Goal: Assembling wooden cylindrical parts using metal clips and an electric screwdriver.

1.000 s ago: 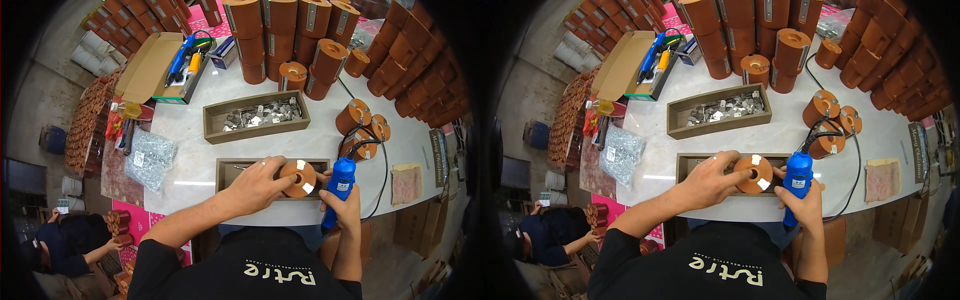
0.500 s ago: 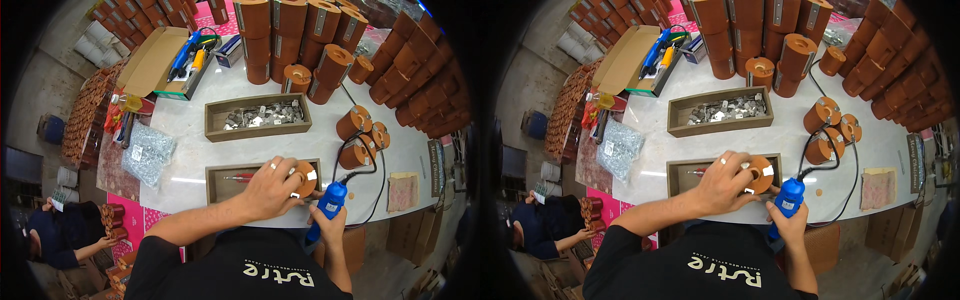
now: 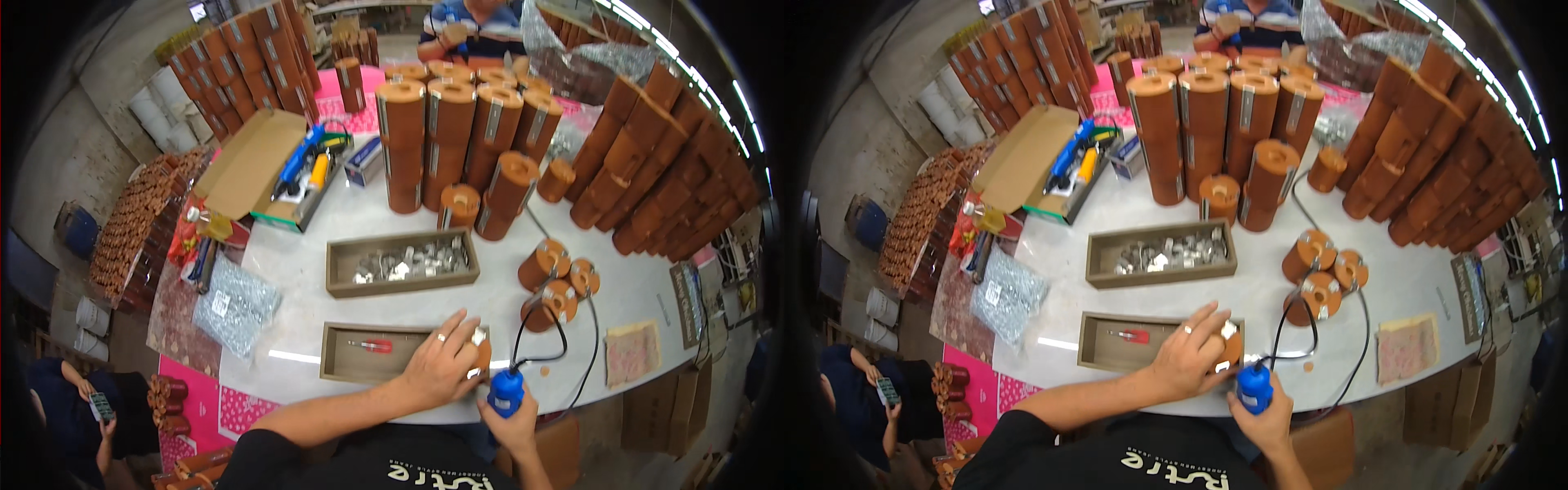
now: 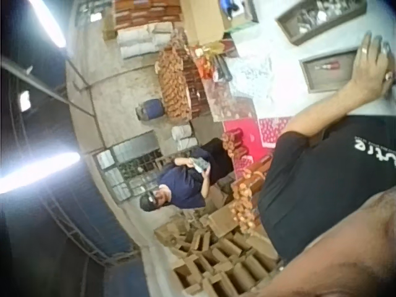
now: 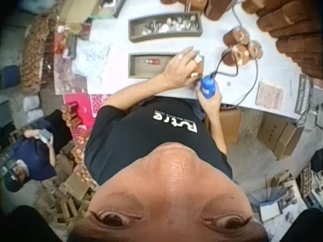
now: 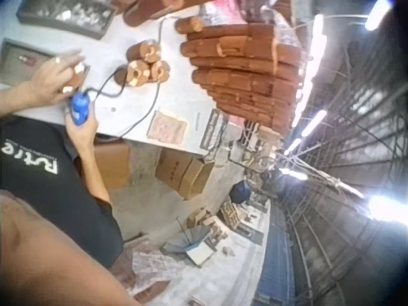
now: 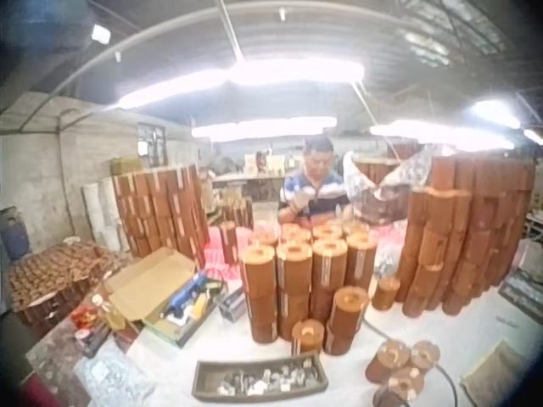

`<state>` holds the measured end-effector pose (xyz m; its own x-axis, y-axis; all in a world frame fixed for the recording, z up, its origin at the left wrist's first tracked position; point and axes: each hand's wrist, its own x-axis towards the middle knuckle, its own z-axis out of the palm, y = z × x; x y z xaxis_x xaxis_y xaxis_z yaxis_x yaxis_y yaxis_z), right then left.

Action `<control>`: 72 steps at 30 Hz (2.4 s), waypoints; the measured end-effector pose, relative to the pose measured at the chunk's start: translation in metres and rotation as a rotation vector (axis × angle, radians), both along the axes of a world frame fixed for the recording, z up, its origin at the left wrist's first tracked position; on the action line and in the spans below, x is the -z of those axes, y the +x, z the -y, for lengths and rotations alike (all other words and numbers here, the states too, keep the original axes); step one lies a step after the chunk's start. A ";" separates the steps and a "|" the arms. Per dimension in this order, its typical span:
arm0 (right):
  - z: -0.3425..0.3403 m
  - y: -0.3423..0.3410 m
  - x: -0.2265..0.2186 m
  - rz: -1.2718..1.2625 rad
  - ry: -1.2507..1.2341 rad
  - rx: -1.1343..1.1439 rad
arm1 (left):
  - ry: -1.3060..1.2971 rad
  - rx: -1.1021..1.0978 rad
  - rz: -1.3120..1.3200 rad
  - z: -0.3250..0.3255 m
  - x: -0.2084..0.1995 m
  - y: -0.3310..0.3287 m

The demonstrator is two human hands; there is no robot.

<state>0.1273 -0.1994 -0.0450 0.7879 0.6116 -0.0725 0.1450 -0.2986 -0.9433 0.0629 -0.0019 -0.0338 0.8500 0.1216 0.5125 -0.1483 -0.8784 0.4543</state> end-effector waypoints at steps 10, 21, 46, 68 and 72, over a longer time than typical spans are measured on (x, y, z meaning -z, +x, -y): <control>0.009 0.023 -0.039 -0.229 0.408 0.347 | -0.091 -0.421 0.121 -0.150 -0.020 -0.035; 0.004 0.059 -0.048 0.176 0.663 0.501 | -0.045 -1.065 -0.274 -0.225 0.043 -0.237; -0.005 0.045 -0.026 0.347 0.588 0.290 | 0.127 -1.248 -0.626 -0.212 0.040 -0.194; -0.012 0.053 -0.032 0.133 0.660 0.346 | 0.115 -1.219 -0.585 -0.243 0.046 -0.187; -0.016 0.054 -0.038 0.128 0.644 0.315 | 0.053 -1.213 -0.490 -0.252 0.059 -0.205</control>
<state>0.1811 -0.1830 -0.0069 0.9118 0.2446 0.3299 0.2645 0.2647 -0.9273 -0.1425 0.2504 -0.0930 0.3127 0.9261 0.2109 0.9147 -0.3535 0.1960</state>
